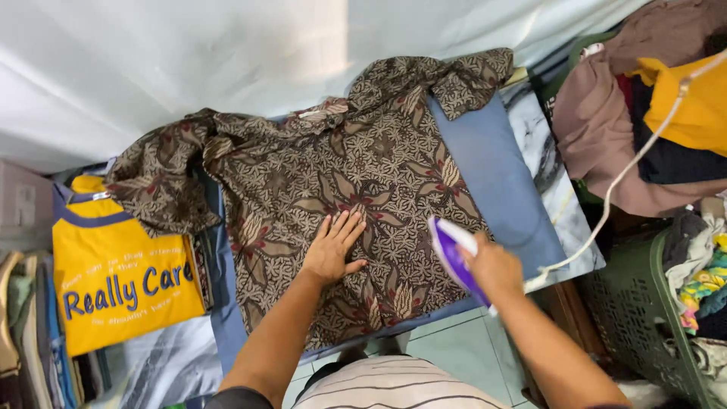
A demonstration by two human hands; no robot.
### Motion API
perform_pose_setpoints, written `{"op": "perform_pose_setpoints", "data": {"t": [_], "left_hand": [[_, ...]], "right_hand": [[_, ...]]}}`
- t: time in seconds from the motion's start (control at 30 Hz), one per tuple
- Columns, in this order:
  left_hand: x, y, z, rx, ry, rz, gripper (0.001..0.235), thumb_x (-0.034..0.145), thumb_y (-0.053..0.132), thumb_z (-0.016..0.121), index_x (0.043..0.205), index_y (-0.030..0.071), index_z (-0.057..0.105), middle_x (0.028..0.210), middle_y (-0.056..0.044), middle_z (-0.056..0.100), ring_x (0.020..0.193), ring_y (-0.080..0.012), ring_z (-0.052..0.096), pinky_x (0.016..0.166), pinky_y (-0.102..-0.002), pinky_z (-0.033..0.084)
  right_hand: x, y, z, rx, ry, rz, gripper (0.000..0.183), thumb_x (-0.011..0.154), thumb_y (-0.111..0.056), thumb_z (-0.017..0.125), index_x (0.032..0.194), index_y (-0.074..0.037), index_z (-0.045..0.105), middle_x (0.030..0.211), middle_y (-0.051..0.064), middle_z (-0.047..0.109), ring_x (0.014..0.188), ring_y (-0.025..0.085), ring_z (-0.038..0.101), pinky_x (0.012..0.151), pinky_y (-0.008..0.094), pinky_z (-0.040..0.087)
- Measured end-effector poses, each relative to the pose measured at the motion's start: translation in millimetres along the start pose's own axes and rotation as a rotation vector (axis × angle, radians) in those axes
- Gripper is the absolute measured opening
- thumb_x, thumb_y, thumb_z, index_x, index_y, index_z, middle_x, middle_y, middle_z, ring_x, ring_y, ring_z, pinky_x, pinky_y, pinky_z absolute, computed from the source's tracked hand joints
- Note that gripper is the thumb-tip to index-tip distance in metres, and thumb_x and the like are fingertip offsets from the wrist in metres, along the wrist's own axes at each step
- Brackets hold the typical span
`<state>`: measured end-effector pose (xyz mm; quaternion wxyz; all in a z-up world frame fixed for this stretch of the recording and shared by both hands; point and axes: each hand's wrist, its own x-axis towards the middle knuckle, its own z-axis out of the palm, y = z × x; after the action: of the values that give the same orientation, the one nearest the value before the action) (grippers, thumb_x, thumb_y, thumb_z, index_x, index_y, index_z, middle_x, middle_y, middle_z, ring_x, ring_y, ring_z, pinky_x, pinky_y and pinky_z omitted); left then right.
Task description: Ironing a patterned long-sleeved shirt on an ironing board.
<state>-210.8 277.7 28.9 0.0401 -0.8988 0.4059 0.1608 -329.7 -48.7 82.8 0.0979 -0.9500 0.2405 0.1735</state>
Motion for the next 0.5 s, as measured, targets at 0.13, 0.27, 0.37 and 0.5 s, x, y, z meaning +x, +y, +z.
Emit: {"op": "perform_pose_setpoints", "data": {"t": [0.13,0.27,0.37,0.5], "left_hand": [[4.9,-5.3,22.5,-0.015,0.045,-0.015,0.094,0.095,0.073,0.042,0.164,0.018,0.009,0.171,-0.006,0.008,0.157,-0.0276,0.007,0.125,-0.049,0.006],[3.2,-10.8,38.6,-0.091,0.147,-0.03,0.089,0.093,0.069,0.044,0.162,0.018,0.019,0.168,-0.007,0.018,0.155,-0.0278,0.013,0.125,-0.049,0.008],[4.5,-12.6,44.6,-0.141,0.18,-0.022,0.086,0.093,0.067,0.045,0.161,0.017,0.025,0.165,-0.009,0.026,0.154,-0.0295,0.017,0.125,-0.051,0.009],[5.9,-14.3,47.5,-0.164,0.214,-0.007,0.085,0.093,0.065,0.046,0.16,0.017,0.028,0.162,-0.012,0.03,0.153,-0.0314,0.019,0.124,-0.053,0.009]], "right_hand": [[49.8,-4.4,-28.2,0.058,0.054,0.101,0.053,0.096,-0.059,0.057,0.12,-0.011,0.063,0.095,0.023,0.075,0.088,0.044,0.073,0.079,0.055,0.057],[60.7,-57.9,-33.2,0.03,-0.008,-0.161,0.052,0.088,-0.06,0.063,0.115,-0.016,0.067,0.094,0.02,0.076,0.089,0.041,0.072,0.082,0.054,0.056],[69.8,-122.6,-37.3,-0.054,-0.055,-0.329,0.049,0.09,-0.059,0.062,0.115,-0.018,0.067,0.092,0.016,0.076,0.087,0.037,0.074,0.08,0.051,0.058],[113.2,-196.7,-39.8,-0.117,-0.024,-0.488,0.047,0.094,-0.055,0.061,0.119,-0.015,0.064,0.089,0.014,0.075,0.083,0.033,0.074,0.074,0.049,0.059]]}}
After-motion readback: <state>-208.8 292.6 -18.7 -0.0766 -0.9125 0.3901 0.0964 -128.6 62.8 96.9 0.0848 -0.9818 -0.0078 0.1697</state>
